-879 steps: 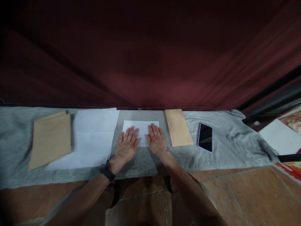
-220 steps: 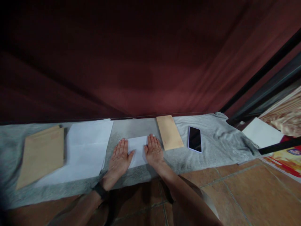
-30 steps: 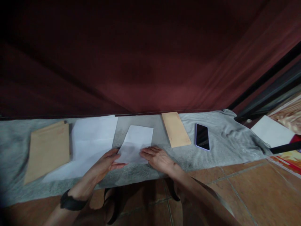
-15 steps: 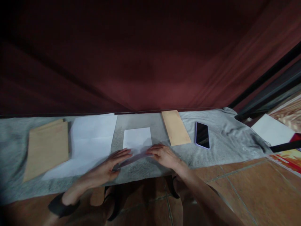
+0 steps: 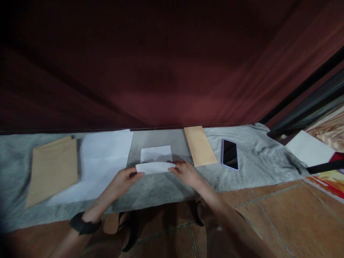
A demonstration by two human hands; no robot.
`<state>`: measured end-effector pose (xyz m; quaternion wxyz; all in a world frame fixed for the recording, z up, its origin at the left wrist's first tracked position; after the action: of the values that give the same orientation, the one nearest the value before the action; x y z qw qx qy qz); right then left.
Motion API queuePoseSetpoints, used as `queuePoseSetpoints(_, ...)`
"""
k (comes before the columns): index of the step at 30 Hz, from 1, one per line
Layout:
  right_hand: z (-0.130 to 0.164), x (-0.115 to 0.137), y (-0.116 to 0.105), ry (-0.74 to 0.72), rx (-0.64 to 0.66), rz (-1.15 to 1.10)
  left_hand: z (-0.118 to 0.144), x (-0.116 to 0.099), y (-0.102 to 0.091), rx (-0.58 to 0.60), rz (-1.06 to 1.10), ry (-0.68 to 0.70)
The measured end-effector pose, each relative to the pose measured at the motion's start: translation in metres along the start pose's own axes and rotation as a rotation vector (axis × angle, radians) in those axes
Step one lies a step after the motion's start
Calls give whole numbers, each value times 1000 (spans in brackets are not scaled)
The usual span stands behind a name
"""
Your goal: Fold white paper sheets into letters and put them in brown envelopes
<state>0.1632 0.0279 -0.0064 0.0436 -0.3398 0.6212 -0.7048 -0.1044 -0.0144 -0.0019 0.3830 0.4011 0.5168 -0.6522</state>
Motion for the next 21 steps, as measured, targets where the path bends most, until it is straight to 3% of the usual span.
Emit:
queuePoseSetpoints(5,-13,-4,4,168,-5,100,-7,-4,1,-134,-28,-46)
queuePoseSetpoints(10,-24,0,1,280,-11,187,-13,-13,3,-235,-250,-102)
queuePoseSetpoints(15,-35,7,-1,363,-17,236,-19,-23,5,-276,-487,-177)
queuePoseSetpoints(21,-43,17,-3,442,-5,367,-25,-27,7,-277,-600,-272)
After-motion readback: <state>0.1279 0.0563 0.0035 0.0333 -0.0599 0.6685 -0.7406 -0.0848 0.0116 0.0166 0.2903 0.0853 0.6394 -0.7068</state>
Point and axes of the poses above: each hand's wrist, its own z-axis away from the middle knuckle, its own y-axis out of the palm, x = y × z, the point moved 4 cm from there along -z, towards the middle knuckle, and after that the axes turned 12 degrees about z, right-handed, at the moved point
